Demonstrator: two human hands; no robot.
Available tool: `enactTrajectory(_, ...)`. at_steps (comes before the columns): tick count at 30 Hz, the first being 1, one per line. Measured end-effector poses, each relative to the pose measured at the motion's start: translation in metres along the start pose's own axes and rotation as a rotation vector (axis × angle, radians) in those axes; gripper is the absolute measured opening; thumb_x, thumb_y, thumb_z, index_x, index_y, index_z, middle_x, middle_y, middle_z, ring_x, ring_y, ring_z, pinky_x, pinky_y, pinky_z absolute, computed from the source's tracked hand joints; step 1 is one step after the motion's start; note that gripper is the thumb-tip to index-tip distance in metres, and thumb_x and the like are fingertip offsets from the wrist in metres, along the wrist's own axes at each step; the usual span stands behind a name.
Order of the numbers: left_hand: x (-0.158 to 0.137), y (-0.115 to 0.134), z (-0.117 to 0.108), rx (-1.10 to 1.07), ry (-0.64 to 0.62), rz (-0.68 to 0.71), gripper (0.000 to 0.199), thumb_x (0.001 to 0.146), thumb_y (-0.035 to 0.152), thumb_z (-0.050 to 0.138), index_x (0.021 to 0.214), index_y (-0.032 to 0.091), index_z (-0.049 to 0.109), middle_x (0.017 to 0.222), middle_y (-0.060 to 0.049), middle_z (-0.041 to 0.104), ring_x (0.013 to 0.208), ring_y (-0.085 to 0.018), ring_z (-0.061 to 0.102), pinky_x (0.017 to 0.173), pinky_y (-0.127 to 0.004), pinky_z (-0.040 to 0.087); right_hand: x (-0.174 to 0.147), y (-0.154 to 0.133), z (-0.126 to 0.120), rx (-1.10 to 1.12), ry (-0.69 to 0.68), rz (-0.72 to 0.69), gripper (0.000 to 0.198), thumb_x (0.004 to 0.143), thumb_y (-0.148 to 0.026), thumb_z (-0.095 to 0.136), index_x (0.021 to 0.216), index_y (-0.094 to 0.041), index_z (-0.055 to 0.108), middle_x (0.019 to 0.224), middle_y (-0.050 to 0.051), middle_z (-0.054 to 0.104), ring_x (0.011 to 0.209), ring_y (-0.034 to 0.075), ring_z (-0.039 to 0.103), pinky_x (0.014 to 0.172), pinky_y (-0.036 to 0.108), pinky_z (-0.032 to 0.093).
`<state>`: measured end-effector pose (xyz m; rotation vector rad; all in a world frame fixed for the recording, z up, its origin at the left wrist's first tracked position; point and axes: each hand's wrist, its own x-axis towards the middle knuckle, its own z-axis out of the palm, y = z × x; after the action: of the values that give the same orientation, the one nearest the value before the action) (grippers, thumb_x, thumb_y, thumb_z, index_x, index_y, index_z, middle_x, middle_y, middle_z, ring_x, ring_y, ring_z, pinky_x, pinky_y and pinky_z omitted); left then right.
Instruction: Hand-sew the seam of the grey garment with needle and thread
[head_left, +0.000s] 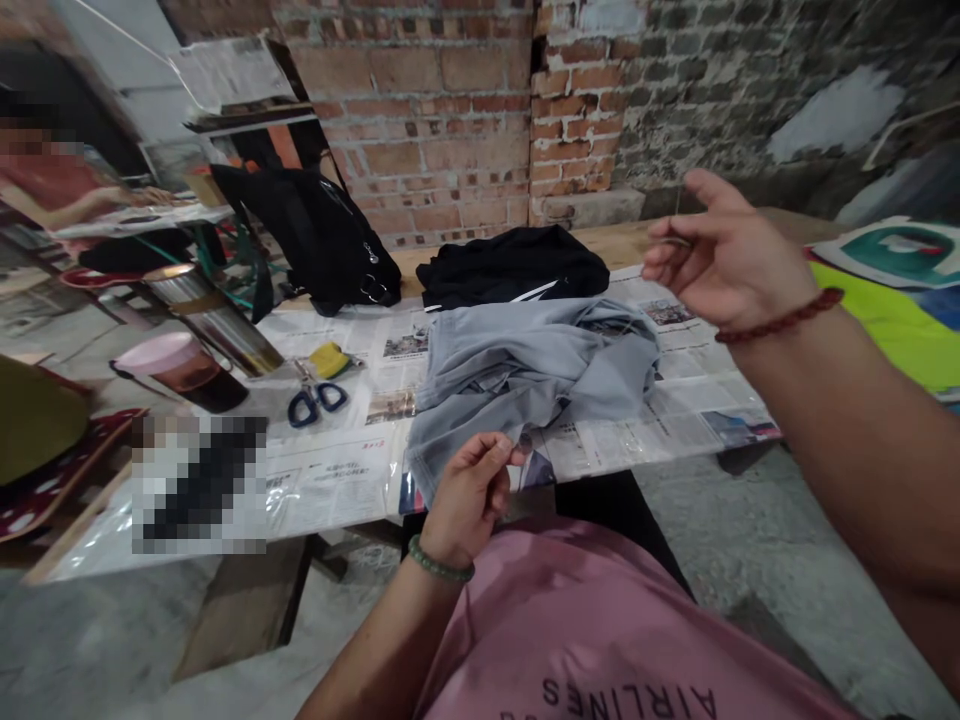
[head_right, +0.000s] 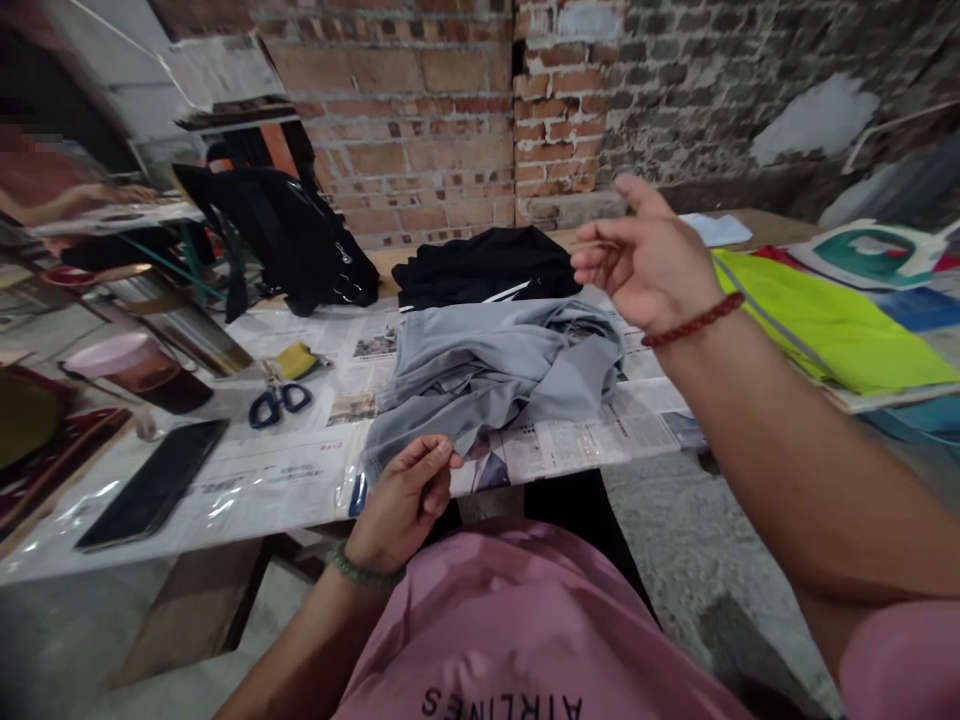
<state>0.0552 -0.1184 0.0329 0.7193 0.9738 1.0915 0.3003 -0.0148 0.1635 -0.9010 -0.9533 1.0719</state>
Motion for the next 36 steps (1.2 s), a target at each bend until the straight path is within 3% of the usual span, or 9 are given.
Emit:
enactTrajectory(3, 0.001, -0.002, -0.001, -0.027, -0.006, -0.015, 0.022, 0.068, 0.031, 0.067, 0.072, 0.016, 0.052, 0.064, 0.005, 0.059, 0.031, 0.001, 0.032, 0.029, -0.011, 0.022, 0.023, -0.015, 0.007, 0.001, -0.003, 0.052, 0.019, 0.083, -0.005, 0.039, 0.087, -0.017, 0.054, 0.06, -0.005, 0.059, 0.055, 0.007, 0.059, 0.057, 0.024, 0.045)
enactTrajectory(7, 0.0, -0.008, -0.002, -0.066, -0.033, -0.039, 0.02, 0.071, 0.03, 0.064, 0.073, 0.016, 0.05, 0.066, 0.005, 0.059, 0.031, 0.002, 0.032, 0.03, -0.011, 0.023, 0.053, -0.024, 0.012, -0.037, 0.05, 0.119, 0.029, 0.086, -0.014, 0.037, 0.061, -0.009, 0.052, 0.08, 0.001, 0.064, 0.066, 0.005, 0.06, 0.063, 0.024, 0.043)
enactTrajectory(10, -0.001, -0.011, -0.002, -0.072, -0.049, -0.042, 0.02, 0.073, 0.03, 0.063, 0.072, 0.015, 0.05, 0.067, 0.004, 0.058, 0.032, 0.002, 0.032, 0.03, -0.011, 0.021, 0.073, -0.024, 0.015, -0.084, 0.118, 0.118, 0.03, 0.086, -0.011, 0.034, 0.062, -0.007, 0.051, 0.089, 0.002, 0.064, 0.071, 0.005, 0.06, 0.066, 0.025, 0.042)
enactTrajectory(16, -0.003, -0.012, -0.001, -0.086, -0.066, -0.036, 0.021, 0.073, 0.031, 0.062, 0.073, 0.016, 0.048, 0.067, 0.005, 0.057, 0.031, 0.002, 0.032, 0.028, -0.012, 0.017, 0.094, -0.019, 0.026, -0.14, 0.131, 0.101, 0.027, 0.086, -0.011, 0.034, 0.068, -0.006, 0.052, 0.066, 0.0, 0.06, 0.071, 0.01, 0.062, 0.072, 0.031, 0.044)
enactTrajectory(24, -0.007, -0.01, -0.002, -0.124, -0.12, -0.085, 0.022, 0.072, 0.031, 0.064, 0.07, 0.015, 0.049, 0.062, 0.006, 0.054, 0.03, 0.002, 0.03, 0.028, -0.012, 0.016, 0.104, -0.01, 0.036, -0.176, 0.115, 0.115, 0.018, 0.085, -0.01, 0.037, 0.075, -0.007, 0.05, 0.083, 0.003, 0.062, 0.081, 0.012, 0.062, 0.076, 0.034, 0.043)
enactTrajectory(29, -0.01, -0.007, -0.001, -0.142, -0.139, -0.105, 0.02, 0.073, 0.03, 0.064, 0.072, 0.016, 0.049, 0.065, 0.005, 0.059, 0.03, 0.001, 0.032, 0.028, -0.012, 0.018, 0.11, -0.008, 0.032, -0.15, 0.117, 0.124, 0.026, 0.085, -0.01, 0.03, 0.07, -0.005, 0.05, 0.1, 0.005, 0.061, 0.089, 0.012, 0.059, 0.071, 0.032, 0.042)
enactTrajectory(36, -0.016, -0.002, 0.003, -0.166, -0.151, -0.16, 0.023, 0.07, 0.029, 0.066, 0.075, 0.017, 0.047, 0.076, -0.001, 0.065, 0.03, 0.0, 0.037, 0.025, -0.011, 0.018, 0.116, -0.002, 0.026, -0.065, 0.133, 0.148, 0.023, 0.086, -0.008, 0.033, 0.069, -0.008, 0.048, 0.069, -0.003, 0.06, 0.079, 0.01, 0.062, 0.073, 0.033, 0.042)
